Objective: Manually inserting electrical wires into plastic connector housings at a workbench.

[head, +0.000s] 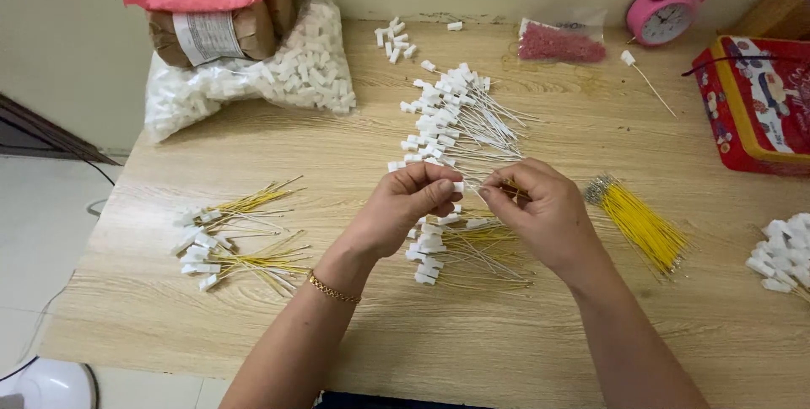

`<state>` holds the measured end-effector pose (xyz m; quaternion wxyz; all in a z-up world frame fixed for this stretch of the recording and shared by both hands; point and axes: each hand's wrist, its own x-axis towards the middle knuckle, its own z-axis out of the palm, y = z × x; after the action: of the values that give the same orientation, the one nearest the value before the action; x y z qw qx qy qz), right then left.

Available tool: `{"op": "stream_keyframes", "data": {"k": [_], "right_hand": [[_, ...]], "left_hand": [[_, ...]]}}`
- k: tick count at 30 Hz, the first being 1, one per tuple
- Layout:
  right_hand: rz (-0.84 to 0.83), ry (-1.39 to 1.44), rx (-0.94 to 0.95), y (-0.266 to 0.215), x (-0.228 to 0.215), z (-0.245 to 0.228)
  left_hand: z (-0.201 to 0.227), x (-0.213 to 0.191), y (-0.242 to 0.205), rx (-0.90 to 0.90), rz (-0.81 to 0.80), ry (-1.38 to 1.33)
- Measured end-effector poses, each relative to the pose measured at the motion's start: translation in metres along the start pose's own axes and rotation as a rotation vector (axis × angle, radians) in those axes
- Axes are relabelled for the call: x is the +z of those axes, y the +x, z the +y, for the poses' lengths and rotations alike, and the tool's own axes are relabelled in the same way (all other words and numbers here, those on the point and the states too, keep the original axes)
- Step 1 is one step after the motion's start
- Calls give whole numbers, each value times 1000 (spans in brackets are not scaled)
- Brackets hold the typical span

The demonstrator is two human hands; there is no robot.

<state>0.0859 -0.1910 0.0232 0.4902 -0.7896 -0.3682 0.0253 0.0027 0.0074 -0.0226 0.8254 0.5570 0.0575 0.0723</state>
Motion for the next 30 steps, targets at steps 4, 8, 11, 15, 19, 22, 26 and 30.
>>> {"op": "stream_keyframes", "data": {"k": [4, 8, 11, 15, 19, 22, 26, 30], "right_hand": [[-22, 10, 23, -2, -1, -3], [-70, -34, 32, -4, -1, 0], [-93, -8, 112, -6, -2, -1], [-123, -2, 204, -9, -1, -2], [-98, -78, 72, -7, 10, 14], [-93, -129, 67, -8, 15, 19], [-148, -85, 77, -7, 16, 19], [-207, 53, 188, -3, 12, 33]], "left_hand": [[-1, 5, -2, -16, -18, -30], [-14, 0, 2, -27, 3, -48], [-19, -1, 3, -27, 6, -84], [-25, -3, 5, -31, 15, -133], [-27, 5, 4, -33, 33, -132], [-27, 8, 2, -24, 58, -135], [-19, 9, -1, -5, 82, -15], [15, 9, -11, -53, 33, 599]]}}
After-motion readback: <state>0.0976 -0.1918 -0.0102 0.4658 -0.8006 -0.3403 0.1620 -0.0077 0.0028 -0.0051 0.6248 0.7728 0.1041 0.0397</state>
